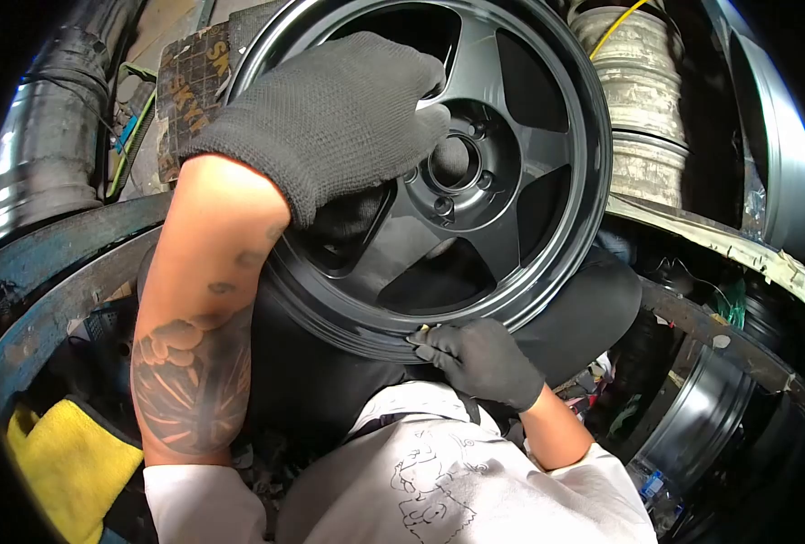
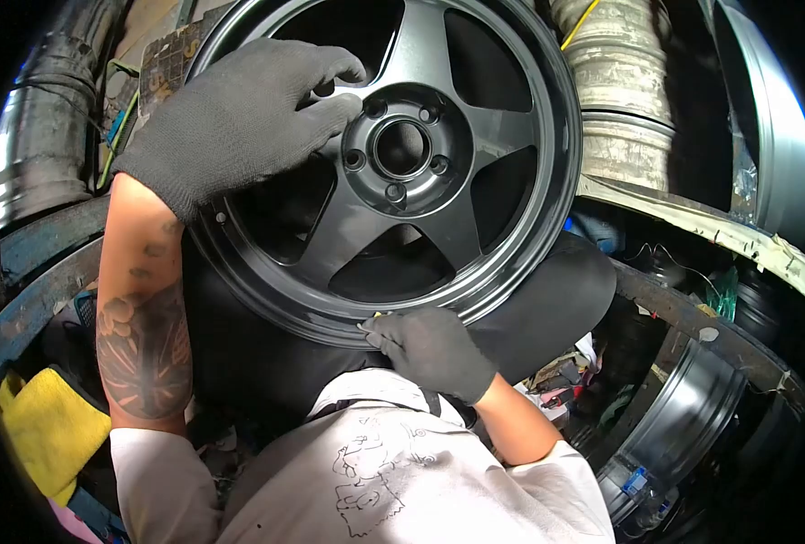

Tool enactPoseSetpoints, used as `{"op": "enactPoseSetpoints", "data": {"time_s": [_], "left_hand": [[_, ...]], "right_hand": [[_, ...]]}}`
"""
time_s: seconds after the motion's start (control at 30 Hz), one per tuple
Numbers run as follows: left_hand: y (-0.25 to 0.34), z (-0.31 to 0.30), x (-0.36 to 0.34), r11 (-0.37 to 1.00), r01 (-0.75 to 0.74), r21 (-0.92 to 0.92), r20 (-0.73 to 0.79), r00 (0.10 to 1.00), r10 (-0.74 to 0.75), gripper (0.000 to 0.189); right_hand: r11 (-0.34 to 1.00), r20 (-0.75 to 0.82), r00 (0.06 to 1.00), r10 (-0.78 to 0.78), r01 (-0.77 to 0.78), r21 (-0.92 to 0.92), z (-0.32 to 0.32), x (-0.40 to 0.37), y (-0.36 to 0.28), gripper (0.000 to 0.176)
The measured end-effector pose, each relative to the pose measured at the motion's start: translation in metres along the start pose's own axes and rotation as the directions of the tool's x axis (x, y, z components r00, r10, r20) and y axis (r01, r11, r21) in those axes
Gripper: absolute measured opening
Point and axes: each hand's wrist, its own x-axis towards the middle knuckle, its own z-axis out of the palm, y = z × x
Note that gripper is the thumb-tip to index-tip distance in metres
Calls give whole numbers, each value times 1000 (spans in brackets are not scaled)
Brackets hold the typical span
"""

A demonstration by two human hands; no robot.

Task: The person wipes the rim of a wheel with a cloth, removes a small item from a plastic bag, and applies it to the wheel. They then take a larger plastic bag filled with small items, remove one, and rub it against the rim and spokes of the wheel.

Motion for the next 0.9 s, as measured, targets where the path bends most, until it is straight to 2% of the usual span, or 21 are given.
{"op": "enactPoseSetpoints", "data": {"time_s": [0.1, 0.13, 0.23, 0.33, 0.37, 0.4, 0.5, 0.63, 0.73, 0.77, 0.83, 0.9], "left_hand": [[-1, 3, -4, 1000, 14, 25, 10, 1000, -14, 40], [-3, 2, -5, 999, 24, 39, 8, 1000, -24, 40], [-4, -1, 4, 1000, 6, 3, 49, 999, -6, 41], [-1, 1, -2, 1000, 8, 0, 25, 1000, -8, 41], [1, 1, -4, 1000, 16, 1, 63, 998, -16, 41], [1, -2, -5, 1000, 23, 9, 94, 995, -23, 41], [-2, -5, 3, 1000, 19, 1, 105, 994, -19, 43], [6, -4, 0, 999, 40, -23, 125, 991, -37, 44], [8, -7, -3, 998, 62, 33, 151, 986, -66, 44], [4, -6, -2, 999, 37, 12, 110, 993, -38, 44], [0, -1, 1, 999, -22, -29, 41, 999, 23, 44], [-2, 2, -2, 999, -12, -35, 58, 998, 14, 44]], "right_hand": [[986, 134, 980, 147, -134, -103, -14, -11, 7, 24], [990, 98, 991, 94, -83, -112, -15, -8, 0, 25], [984, 134, 988, 80, -57, -166, -2, 6, -11, 28], [989, 123, 981, 148, -143, -43, -9, -2, 2, 29], [985, 126, 977, 173, -174, -1, -11, -5, 5, 30], [975, 201, 955, 220, -210, -67, -21, -4, -1, 30], [990, 106, 992, 65, -51, -130, -1, 7, -9, 31], [991, 61, 992, 115, -119, 60, -7, -4, 5, 31], [987, 65, 992, 111, -102, -127, -4, -4, 3, 32], [978, 67, 992, 106, -92, -189, -2, -2, 1, 32], [990, 45, 996, 75, -69, -119, 3, 3, -5, 32], [993, 49, 995, 92, -88, -79, -1, -2, 1, 32]]}}
